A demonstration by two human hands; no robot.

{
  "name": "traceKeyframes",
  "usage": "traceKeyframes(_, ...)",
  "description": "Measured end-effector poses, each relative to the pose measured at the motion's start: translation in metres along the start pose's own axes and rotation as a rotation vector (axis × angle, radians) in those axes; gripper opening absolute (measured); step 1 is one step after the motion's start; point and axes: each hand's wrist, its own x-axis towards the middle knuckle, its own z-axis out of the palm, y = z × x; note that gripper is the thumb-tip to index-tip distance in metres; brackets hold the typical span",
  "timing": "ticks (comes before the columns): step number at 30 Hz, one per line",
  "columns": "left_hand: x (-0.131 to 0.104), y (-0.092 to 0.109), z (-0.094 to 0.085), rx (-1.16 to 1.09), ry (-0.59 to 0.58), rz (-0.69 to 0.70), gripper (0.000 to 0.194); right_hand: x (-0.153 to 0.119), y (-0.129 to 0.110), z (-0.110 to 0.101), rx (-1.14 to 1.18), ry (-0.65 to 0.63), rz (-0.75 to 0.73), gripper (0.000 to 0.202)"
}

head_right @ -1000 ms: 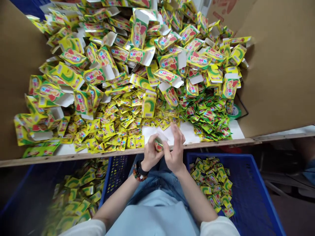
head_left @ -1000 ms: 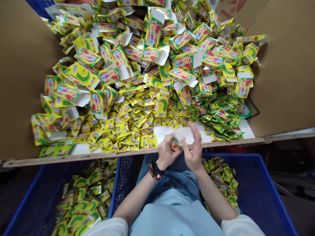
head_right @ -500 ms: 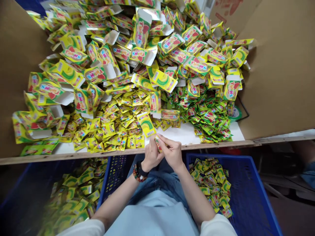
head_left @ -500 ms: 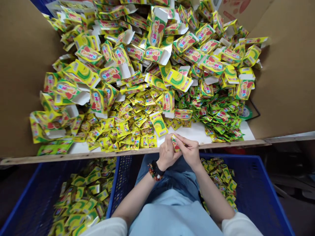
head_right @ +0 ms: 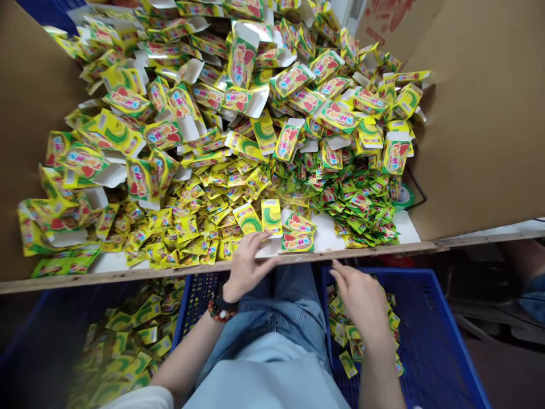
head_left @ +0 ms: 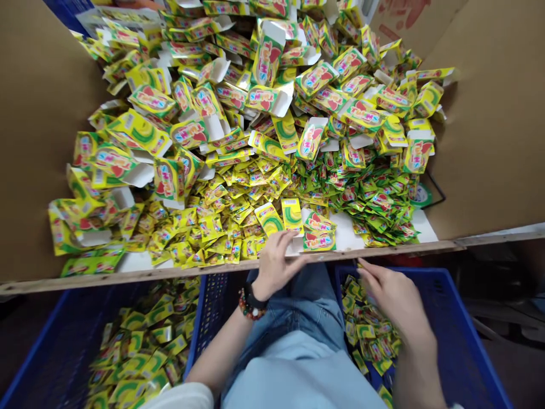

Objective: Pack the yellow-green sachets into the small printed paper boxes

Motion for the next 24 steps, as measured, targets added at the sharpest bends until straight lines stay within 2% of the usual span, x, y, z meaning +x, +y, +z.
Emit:
traceKeyframes(2, 0.016, -0.009, -0.011, 0.107, 0.082, -0.064, 0.025, 0.008, 0.025, -0.008, -0.181, 0.062, 0.045, 0.028)
traceKeyframes(4, 0.038, -0.019, -0.016, 0.207, 0.131, -0.096, 0.022, 0.033, 0.034, -0.001, -0.206, 0.14, -0.008, 0.031)
traceKeyframes(8, 0.084, -0.037, -0.021, 0.36, 0.182, -0.194, 0.019, 0.106, 0.021, 0.03, -0.292, 0.282, -0.096, 0.034)
traceKeyframes(10, 0.102, -0.043, -0.025, 0.422, 0.205, -0.239, 0.015, 0.135, 0.014, 0.041, -0.387, 0.259, -0.173, 0.035)
traceKeyframes(12, 0.117, -0.048, -0.029, 0.468, 0.202, -0.264, 0.016, 0.152, 0.012, 0.046, -0.462, 0.204, -0.238, 0.032)
traceKeyframes(15, 0.135, -0.054, -0.027, 0.505, 0.128, -0.294, 0.03, 0.157, 0.014, 0.046, -0.52, 0.169, -0.256, 0.028)
traceKeyframes(18, 0.146, -0.055, -0.021, 0.517, 0.073, -0.306, 0.028, 0.152, 0.017, 0.043, -0.526, 0.167, -0.22, 0.029)
traceKeyframes(21, 0.144, -0.05, -0.017, 0.443, 0.143, -0.255, 0.017, 0.146, 0.021, 0.039, -0.493, 0.105, -0.241, 0.032)
traceKeyframes(24, 0.128, -0.039, -0.012, 0.16, 0.221, -0.252, 0.009, 0.141, 0.024, 0.037, -0.271, 0.09, -0.255, 0.024)
